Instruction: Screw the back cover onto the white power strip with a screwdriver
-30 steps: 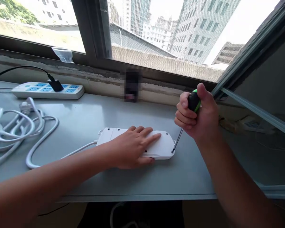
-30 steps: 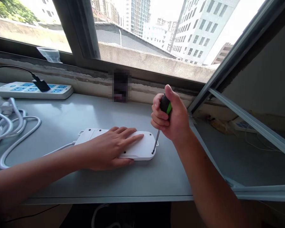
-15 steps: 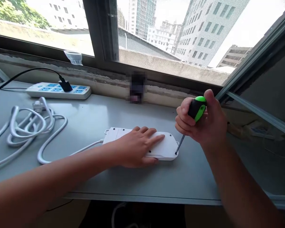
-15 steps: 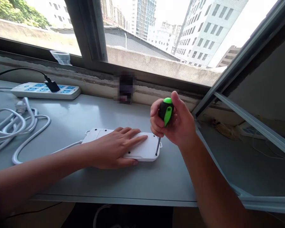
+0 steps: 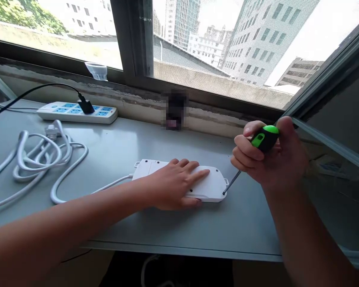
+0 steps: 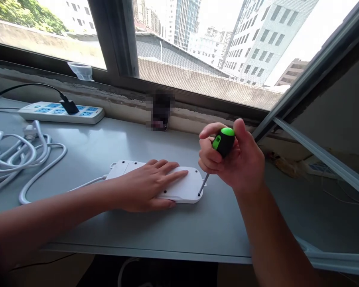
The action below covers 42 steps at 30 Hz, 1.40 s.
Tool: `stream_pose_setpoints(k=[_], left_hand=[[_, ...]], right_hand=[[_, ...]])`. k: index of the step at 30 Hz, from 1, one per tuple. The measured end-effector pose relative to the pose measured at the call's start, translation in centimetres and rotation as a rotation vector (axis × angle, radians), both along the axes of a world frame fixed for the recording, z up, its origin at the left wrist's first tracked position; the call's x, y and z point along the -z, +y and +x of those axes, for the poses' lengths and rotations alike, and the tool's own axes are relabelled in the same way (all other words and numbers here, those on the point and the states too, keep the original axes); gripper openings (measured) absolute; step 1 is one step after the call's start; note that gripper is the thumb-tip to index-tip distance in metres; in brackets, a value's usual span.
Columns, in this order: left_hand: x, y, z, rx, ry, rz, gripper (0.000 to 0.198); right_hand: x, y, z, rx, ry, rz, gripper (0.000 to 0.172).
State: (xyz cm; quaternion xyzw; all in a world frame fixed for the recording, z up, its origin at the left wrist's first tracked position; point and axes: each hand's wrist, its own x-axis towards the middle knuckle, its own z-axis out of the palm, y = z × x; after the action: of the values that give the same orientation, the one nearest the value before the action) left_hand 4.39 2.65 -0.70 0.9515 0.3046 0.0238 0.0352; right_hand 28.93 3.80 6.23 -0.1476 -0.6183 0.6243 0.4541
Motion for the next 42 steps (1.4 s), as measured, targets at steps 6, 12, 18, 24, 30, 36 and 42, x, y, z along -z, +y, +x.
stream_pose_setpoints(k=[6, 12, 18, 24, 30, 36, 42], left_hand=[[0.0, 0.0, -0.1, 0.003, -0.016, 0.005, 0.082], [-0.4, 0.0, 0.1, 0.001, 0.013, -0.015, 0.083], [-0.1, 0.0, 0.0, 0.007, -0.026, 0.002, 0.081], [-0.1, -0.1, 0.1, -0.006, -0.003, -0.007, 0.081], [-0.3, -0.2, 0.2, -0.006, -0.007, -0.005, 0.08], [-0.1, -0.1, 0.1, 0.001, -0.014, -0.001, 0.08], [-0.3, -0.1, 0.3, -0.013, 0.018, -0.007, 0.081]], right_hand=[[0.2, -0.1, -0.2, 0.101, 0.042, 0.044, 0.035], [0.1, -0.9, -0.8, 0.187, 0.042, 0.018, 0.041], [0.7, -1.2, -1.3, 0.295, 0.059, 0.015, 0.032], [0.8, -2.7, -1.9, 0.445, 0.084, 0.058, 0.031], [1.2, -3.7, -1.7, 0.546, 0.099, 0.114, 0.037], [1.1, -3.2, -0.5, 0.391, 0.049, 0.085, 0.031], [1.3, -2.7, -0.6, 0.367, 0.091, 0.087, 0.034]])
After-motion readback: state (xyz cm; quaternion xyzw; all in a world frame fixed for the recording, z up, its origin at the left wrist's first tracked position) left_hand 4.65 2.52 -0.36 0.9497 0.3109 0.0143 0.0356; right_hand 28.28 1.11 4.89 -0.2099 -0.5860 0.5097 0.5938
